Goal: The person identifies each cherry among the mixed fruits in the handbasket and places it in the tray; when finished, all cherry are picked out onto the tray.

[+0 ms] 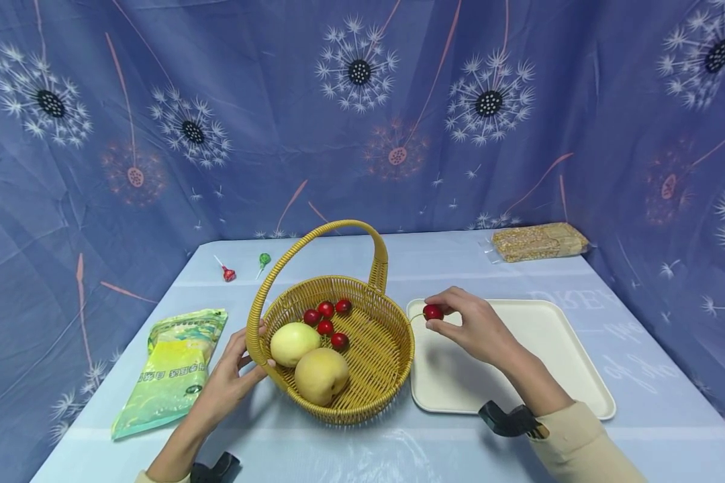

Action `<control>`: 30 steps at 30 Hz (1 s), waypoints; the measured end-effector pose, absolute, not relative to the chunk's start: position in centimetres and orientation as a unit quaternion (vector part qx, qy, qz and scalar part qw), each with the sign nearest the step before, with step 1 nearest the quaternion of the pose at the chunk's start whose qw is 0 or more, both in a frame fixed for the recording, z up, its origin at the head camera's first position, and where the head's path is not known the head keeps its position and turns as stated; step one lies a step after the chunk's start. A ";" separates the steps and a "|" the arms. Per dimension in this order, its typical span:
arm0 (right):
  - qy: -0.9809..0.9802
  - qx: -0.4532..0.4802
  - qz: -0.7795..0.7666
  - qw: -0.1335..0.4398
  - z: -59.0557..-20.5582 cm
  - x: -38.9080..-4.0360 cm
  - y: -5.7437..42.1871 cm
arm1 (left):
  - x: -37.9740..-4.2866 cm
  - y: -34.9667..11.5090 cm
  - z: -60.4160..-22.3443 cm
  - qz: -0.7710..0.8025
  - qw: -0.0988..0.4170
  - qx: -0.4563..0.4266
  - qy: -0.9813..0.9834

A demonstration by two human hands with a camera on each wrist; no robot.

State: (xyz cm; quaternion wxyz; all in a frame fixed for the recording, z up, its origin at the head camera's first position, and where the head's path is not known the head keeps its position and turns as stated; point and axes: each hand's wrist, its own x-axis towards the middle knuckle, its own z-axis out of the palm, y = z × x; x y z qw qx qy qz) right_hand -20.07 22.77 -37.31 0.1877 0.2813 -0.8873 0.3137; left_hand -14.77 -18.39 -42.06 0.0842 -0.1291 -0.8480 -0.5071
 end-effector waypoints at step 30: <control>-0.939 0.137 0.302 0.088 -43.1 -24.2 24.3 | -14.7 -18.4 -42.1 -0.500 0.092 -0.137 -0.850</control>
